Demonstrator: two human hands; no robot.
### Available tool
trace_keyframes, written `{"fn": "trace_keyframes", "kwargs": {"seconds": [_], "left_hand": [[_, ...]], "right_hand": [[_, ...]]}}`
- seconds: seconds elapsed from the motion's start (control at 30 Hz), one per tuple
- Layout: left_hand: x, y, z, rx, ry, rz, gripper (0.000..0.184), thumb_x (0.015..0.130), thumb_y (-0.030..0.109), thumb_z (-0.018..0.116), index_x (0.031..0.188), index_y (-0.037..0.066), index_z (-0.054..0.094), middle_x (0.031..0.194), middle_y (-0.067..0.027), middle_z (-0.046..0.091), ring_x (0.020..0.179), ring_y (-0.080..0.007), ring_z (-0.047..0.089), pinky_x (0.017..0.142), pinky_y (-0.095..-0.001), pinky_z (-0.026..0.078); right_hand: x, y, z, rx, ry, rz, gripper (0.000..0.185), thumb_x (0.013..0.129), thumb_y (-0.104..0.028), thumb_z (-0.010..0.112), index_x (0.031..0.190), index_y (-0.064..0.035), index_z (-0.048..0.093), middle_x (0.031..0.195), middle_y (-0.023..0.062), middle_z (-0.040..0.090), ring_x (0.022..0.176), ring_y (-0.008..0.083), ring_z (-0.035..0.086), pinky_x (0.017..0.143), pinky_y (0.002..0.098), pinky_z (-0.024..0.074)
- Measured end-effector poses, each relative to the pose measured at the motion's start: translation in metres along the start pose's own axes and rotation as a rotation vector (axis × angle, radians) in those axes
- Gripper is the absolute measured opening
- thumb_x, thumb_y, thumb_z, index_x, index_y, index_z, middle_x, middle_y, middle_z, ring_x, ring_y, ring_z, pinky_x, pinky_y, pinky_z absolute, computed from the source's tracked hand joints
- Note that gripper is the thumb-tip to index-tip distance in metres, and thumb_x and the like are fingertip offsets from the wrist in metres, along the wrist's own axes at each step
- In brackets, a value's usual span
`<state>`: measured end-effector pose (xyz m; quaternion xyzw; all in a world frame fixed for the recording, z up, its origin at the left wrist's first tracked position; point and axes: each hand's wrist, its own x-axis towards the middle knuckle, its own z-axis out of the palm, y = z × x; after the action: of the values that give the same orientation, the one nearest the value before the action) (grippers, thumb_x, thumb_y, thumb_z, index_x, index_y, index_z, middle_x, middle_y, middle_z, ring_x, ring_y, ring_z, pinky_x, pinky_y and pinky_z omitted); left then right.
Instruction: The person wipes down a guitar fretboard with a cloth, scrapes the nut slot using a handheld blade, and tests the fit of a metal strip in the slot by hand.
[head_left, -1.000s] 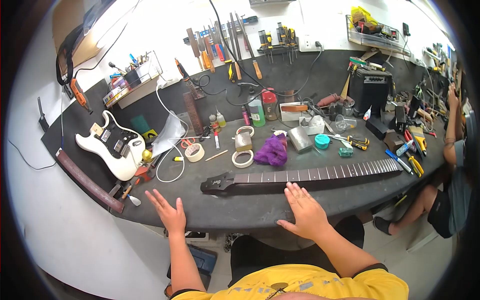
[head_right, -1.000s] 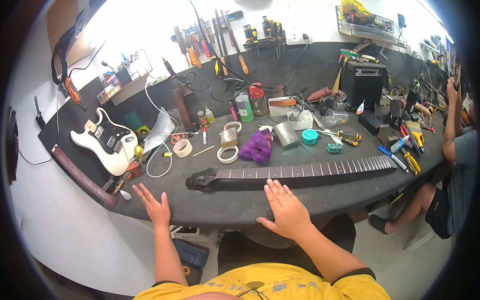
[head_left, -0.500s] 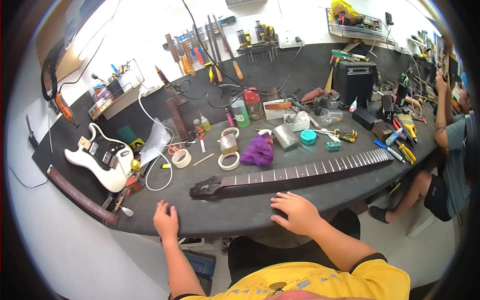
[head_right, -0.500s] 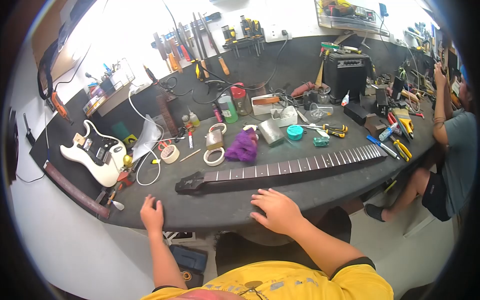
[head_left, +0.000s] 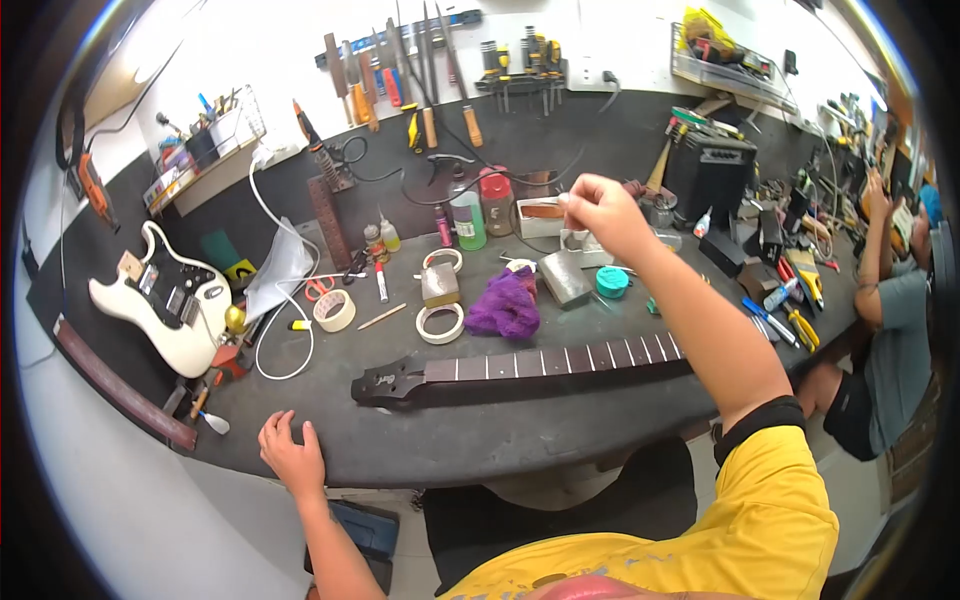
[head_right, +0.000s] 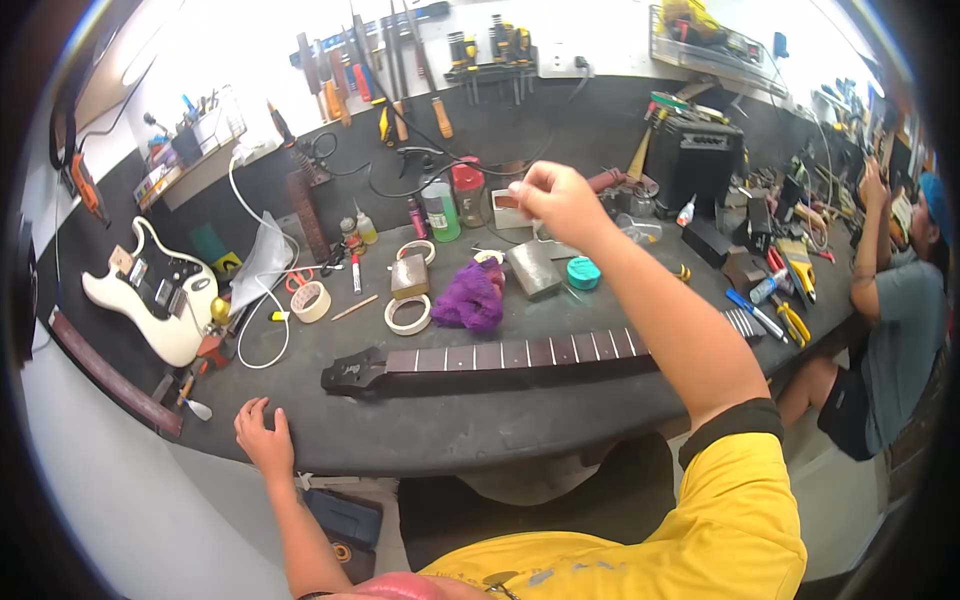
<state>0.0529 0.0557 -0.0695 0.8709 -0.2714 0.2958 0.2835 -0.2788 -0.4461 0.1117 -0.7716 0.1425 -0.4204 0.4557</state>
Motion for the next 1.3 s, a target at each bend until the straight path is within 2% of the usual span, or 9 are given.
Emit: {"fn": "trace_keyframes", "kwargs": {"seconds": [0.17, 0.27, 0.33, 0.4, 0.67, 0.93, 1.07, 1.2, 1.3], "left_hand": [[0.003, -0.004, 0.006, -0.067, -0.016, -0.063, 0.027, 0.094, 0.017, 0.081, 0.115, -0.001, 0.079, 0.133, -0.0149, 0.075, 0.131, -0.0375, 0.064, 0.113, -0.0515, 0.051], [0.003, -0.001, 0.005, -0.102, -0.006, -0.092, 0.024, 0.093, 0.014, 0.081, 0.11, -0.003, 0.079, 0.131, -0.0155, 0.075, 0.13, -0.0375, 0.065, 0.11, -0.0503, 0.053], [0.002, 0.002, 0.004, -0.12, -0.005, -0.1, 0.023, 0.092, 0.013, 0.081, 0.109, -0.003, 0.079, 0.13, -0.0153, 0.075, 0.129, -0.0373, 0.065, 0.109, -0.0499, 0.054], [0.003, 0.004, 0.0, -0.125, -0.017, -0.083, 0.022, 0.092, 0.012, 0.081, 0.109, -0.002, 0.079, 0.13, -0.0148, 0.075, 0.128, -0.037, 0.066, 0.108, -0.0497, 0.054], [0.003, 0.006, -0.006, -0.17, -0.039, -0.069, 0.02, 0.09, 0.011, 0.081, 0.107, 0.0, 0.079, 0.124, -0.0121, 0.077, 0.121, -0.0365, 0.068, 0.104, -0.0487, 0.056], [0.004, 0.002, -0.007, -0.208, -0.019, -0.032, 0.019, 0.089, 0.01, 0.081, 0.104, -0.001, 0.079, 0.119, -0.0141, 0.079, 0.117, -0.038, 0.07, 0.101, -0.0495, 0.058], [0.007, 0.004, -0.009, -0.217, -0.001, -0.042, 0.019, 0.089, 0.01, 0.08, 0.104, -0.001, 0.079, 0.118, -0.0143, 0.079, 0.115, -0.0384, 0.071, 0.1, -0.0496, 0.058], [0.006, 0.0, -0.008, -0.226, 0.013, -0.036, 0.018, 0.088, 0.01, 0.08, 0.104, 0.0, 0.079, 0.118, -0.0142, 0.079, 0.114, -0.0381, 0.071, 0.099, -0.0493, 0.058], [0.005, -0.001, -0.007, -0.24, 0.031, -0.034, 0.018, 0.088, 0.01, 0.08, 0.103, 0.0, 0.079, 0.116, -0.0139, 0.08, 0.112, -0.0377, 0.072, 0.098, -0.0489, 0.058]], "right_hand": [[0.089, 0.016, 0.005, -0.098, 0.063, -0.007, 0.019, 0.104, -0.019, 0.079, 0.1, -0.0024, 0.071, 0.08, 0.0048, 0.073, 0.072, 0.0155, 0.069, 0.067, 0.0342, 0.0557], [0.065, -0.052, 0.054, -0.774, 0.084, -0.633, 0.016, 0.098, -0.016, 0.079, 0.098, -0.0032, 0.07, 0.082, 0.01, 0.073, 0.074, 0.0274, 0.073, 0.07, 0.0417, 0.0587], [0.067, -0.065, 0.093, -0.778, -0.119, -1.088, 0.014, 0.094, -0.014, 0.078, 0.095, -0.0048, 0.068, 0.086, 0.013, 0.073, 0.08, 0.0364, 0.073, 0.075, 0.0484, 0.0597], [0.068, -0.074, 0.132, -0.73, -0.347, -0.846, 0.017, 0.097, -0.016, 0.078, 0.104, -0.0051, 0.067, 0.093, 0.0132, 0.074, 0.092, 0.0371, 0.075, 0.085, 0.0488, 0.0603], [0.23, -0.033, 0.228, -0.737, -0.08, -0.38, 0.042, 0.101, -0.026, 0.075, 0.131, 0.0027, 0.069, 0.123, 0.0269, 0.077, 0.126, 0.0412, 0.073, 0.11, 0.052, 0.0576], [0.309, -0.059, 0.255, -1.128, -0.003, -0.184, 0.067, 0.104, -0.035, 0.076, 0.161, -0.0156, 0.048, 0.16, 0.0293, 0.055, 0.14, 0.0475, 0.068, 0.116, 0.0561, 0.0579], [0.345, -0.07, 0.257, -1.172, -0.038, -0.165, 0.069, 0.104, -0.037, 0.075, 0.164, -0.016, 0.047, 0.16, 0.0295, 0.056, 0.142, 0.0464, 0.067, 0.116, 0.0544, 0.0581], [0.359, -0.064, 0.258, -1.149, 0.079, -0.223, 0.065, 0.101, -0.037, 0.076, 0.152, -0.0022, 0.056, 0.149, 0.0307, 0.067, 0.138, 0.042, 0.071, 0.115, 0.0521, 0.0582], [0.352, -0.074, 0.247, -1.261, 0.05, -0.476, 0.043, 0.102, -0.036, 0.075, 0.123, 0.0016, 0.071, 0.116, 0.0261, 0.081, 0.113, 0.0412, 0.08, 0.101, 0.0508, 0.064]]}}
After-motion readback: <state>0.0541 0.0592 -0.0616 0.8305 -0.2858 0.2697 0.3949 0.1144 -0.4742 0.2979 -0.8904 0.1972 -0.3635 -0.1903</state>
